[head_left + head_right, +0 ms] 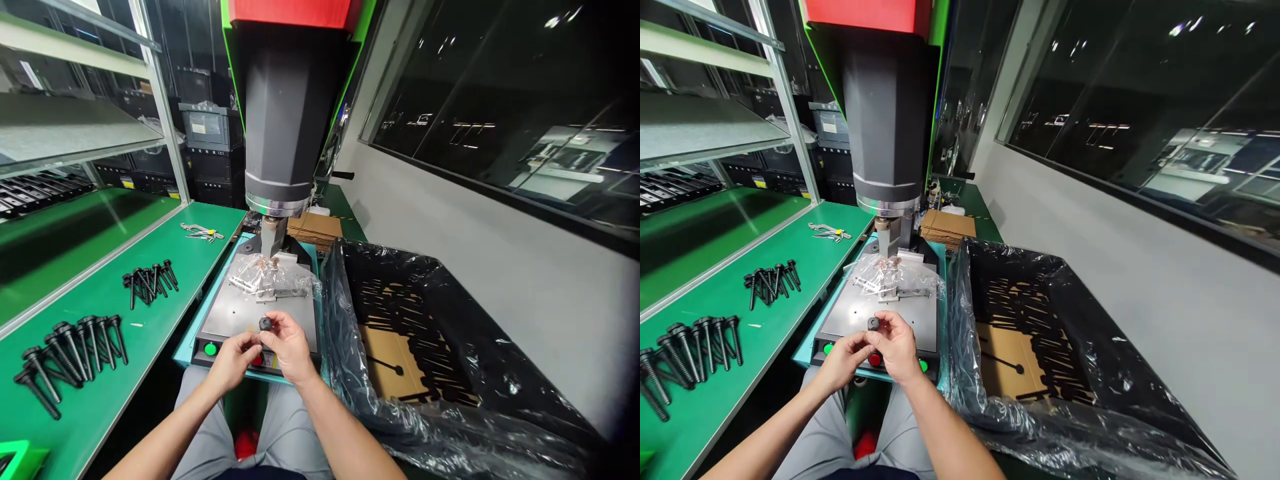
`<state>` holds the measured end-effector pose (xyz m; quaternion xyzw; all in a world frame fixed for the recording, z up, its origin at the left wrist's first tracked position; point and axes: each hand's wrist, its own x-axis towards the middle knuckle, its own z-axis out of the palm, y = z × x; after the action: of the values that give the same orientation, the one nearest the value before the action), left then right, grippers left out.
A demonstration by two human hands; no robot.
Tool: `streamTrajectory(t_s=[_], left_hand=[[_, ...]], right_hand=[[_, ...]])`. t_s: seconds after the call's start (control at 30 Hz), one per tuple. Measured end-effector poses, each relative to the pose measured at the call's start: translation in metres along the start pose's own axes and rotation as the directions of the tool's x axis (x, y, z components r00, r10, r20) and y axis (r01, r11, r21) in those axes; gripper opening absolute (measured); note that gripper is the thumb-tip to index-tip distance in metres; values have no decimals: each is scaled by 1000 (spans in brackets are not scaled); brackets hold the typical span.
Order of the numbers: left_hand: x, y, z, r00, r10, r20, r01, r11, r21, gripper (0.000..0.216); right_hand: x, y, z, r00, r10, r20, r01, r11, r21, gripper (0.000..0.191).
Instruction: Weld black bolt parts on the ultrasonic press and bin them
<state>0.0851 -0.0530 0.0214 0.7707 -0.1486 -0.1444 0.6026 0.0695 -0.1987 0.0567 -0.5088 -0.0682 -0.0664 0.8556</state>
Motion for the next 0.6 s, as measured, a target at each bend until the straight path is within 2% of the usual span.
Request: streamTrajectory(t_s=[0.07,0.13,0.2,0.27,0.33,0.37,0.43,0.53,0.6], left_hand=[[4,-4,-5,999,30,-33,-28,997,66,26],[10,-9,-11,983,122,-140,-95,978,184,26],[18,-13,-18,915,290,-280,-182,917,355,27],[30,-14,-23,797,496,-344,-264,800,539,29],[46,-11,-26,686,658,-310,-313,652,690,39],[55,-9,-27,645,712,-279,-316,580,751,45],[73,-5,-28,594,775,-216,-284,453,845,50],[98,1,-33,535,832,-147,-251,322,913,30],[110,5,-40,500,859,-111,-278,280,919,20]], right_hand=[[3,1,-2,1000,7,9,-7,1000,-19,35],[7,5,-9,1000,6,-30,-8,998,-57,34],[12,11,-21,992,0,-125,-14,993,-116,32],[18,19,-33,971,-4,-241,-39,984,-176,32],[27,30,-43,947,16,-321,-85,976,-201,33],[31,36,-47,937,38,-347,-112,974,-195,35],[41,46,-48,927,97,-363,-163,974,-157,38],[59,57,-42,929,141,-343,-190,975,-114,41],[74,60,-35,940,106,-325,-157,979,-133,42]])
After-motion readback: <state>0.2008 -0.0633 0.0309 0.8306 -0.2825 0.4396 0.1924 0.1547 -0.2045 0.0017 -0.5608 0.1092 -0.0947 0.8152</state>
